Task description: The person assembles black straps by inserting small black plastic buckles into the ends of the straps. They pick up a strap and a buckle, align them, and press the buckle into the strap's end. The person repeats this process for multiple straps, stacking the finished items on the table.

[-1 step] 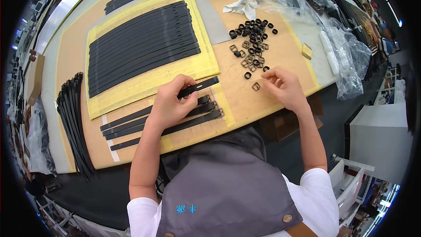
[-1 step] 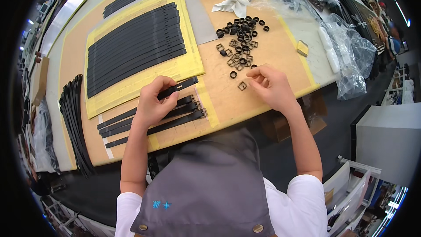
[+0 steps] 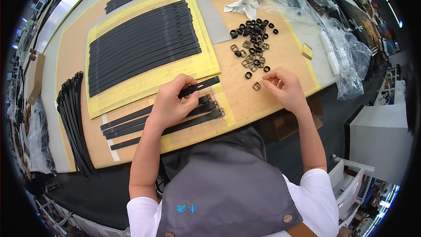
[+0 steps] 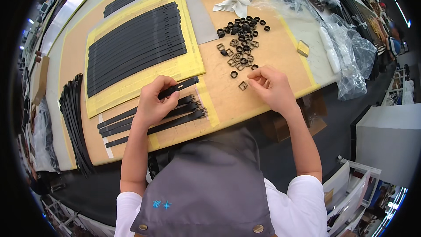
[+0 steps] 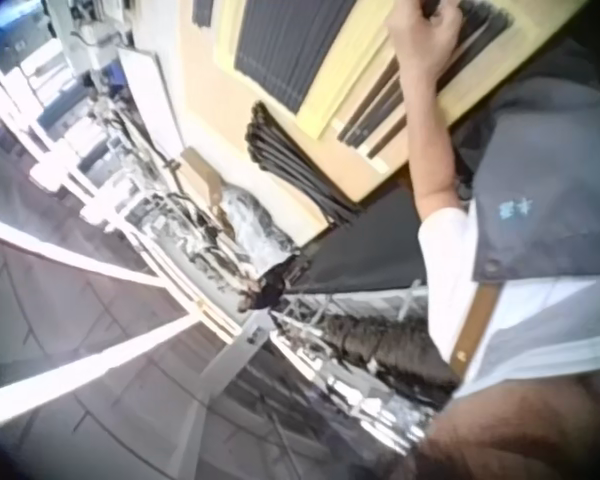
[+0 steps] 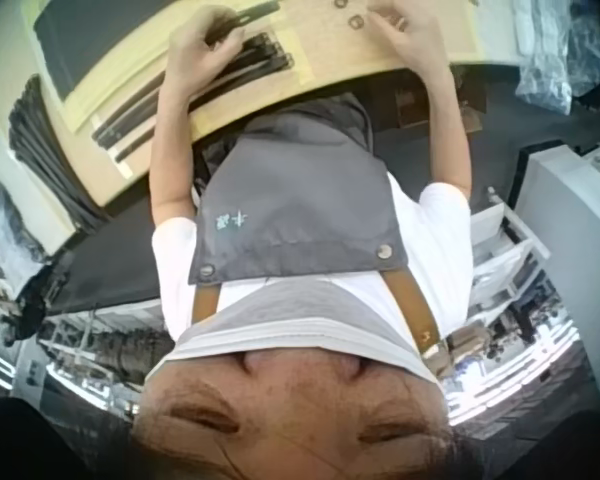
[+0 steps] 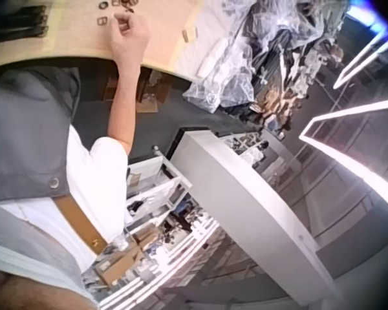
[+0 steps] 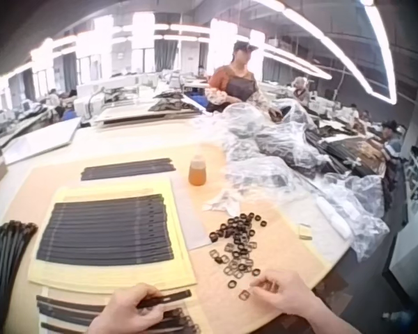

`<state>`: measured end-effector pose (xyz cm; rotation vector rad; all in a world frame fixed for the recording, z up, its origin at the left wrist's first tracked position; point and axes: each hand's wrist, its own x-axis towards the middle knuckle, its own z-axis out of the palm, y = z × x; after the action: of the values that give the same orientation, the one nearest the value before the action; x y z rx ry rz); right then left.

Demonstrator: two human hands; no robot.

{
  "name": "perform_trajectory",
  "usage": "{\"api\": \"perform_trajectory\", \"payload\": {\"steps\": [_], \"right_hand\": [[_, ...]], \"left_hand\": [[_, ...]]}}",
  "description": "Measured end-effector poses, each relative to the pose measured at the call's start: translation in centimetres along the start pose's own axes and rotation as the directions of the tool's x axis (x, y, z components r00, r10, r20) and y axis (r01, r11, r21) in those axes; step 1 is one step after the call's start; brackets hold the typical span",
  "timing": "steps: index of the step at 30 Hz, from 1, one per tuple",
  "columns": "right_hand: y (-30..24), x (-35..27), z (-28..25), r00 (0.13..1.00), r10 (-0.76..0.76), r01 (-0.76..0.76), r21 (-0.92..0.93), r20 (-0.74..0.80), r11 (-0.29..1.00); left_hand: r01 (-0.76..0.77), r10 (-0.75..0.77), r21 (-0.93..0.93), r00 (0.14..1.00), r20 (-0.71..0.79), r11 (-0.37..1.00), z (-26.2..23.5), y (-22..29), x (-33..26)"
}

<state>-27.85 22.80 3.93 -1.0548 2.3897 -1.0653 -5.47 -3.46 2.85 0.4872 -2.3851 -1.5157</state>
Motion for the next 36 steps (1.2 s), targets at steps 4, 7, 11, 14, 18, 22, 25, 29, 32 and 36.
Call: {"api": "perform_trajectory", "payload": {"steps": [4, 7, 11, 14, 18, 22, 25, 29, 32, 36], "right_hand": [[-0.9, -1.4, 2.2, 0.998, 0.055, -0.055, -0.071, -0.010, 0.996], [-1.7, -1.8, 3.5, 0.992, 0.091, -0.095, -0.049, -0.091, 0.994], [-1.6, -1.4, 3.7, 0.981, 0.166, -0.169, -0.017, -0.101, 0.986], [-1.5, -0.8, 3.5, 0.984, 0.179, -0.180, -0.058, -0.016, 0.982], [-1.4, -0.5, 3.4, 0.983, 0.168, -0.167, -0.019, 0.071, 0.986], [-1.4, -0.6, 4.3, 0.986, 0.139, -0.155, 0.201, 0.093, 0.967], [-1.8, -0.5, 5.2, 0.992, 0.068, -0.111, 0.500, 0.103, 0.859], [-2.7, 0.0, 5.0, 0.973, -0.065, -0.076, 0.577, 0.220, 0.813], [-3.6, 0.4, 5.5, 0.941, -0.239, 0.027, 0.648, 0.241, 0.761], [-4.7, 0.5, 5.1, 0.879, -0.217, -0.119, 0.637, 0.424, 0.762]], "left_hand": [[-0.131, 0.132, 0.069, 0.991, -0.013, 0.989, 0.0, -0.4, -0.2], [-0.162, 0.164, 0.057, 0.986, -0.019, 0.985, 0.1, -0.4, -0.6], [-0.183, 0.186, 0.091, 0.982, -0.024, 0.979, -0.2, -0.3, -1.0], [-0.187, 0.189, 0.093, 0.982, -0.016, 0.978, -0.4, -0.4, -1.3], [-0.169, 0.169, 0.090, 0.986, 0.007, 0.981, -0.7, -0.1, -1.4], [-0.160, 0.160, 0.081, 0.987, 0.007, 0.984, -0.8, 0.2, -1.6], [-0.186, 0.186, 0.072, 0.983, 0.007, 0.980, -0.7, 0.1, -1.8], [-0.176, 0.176, 0.022, 0.984, 0.012, 0.984, -0.9, 1.0, -2.0], [-0.204, 0.204, 0.021, 0.979, 0.013, 0.979, -1.2, 1.4, -2.2], [-0.168, 0.169, -0.020, 0.983, 0.066, 0.986, -1.4, 1.5, -2.5]]}}
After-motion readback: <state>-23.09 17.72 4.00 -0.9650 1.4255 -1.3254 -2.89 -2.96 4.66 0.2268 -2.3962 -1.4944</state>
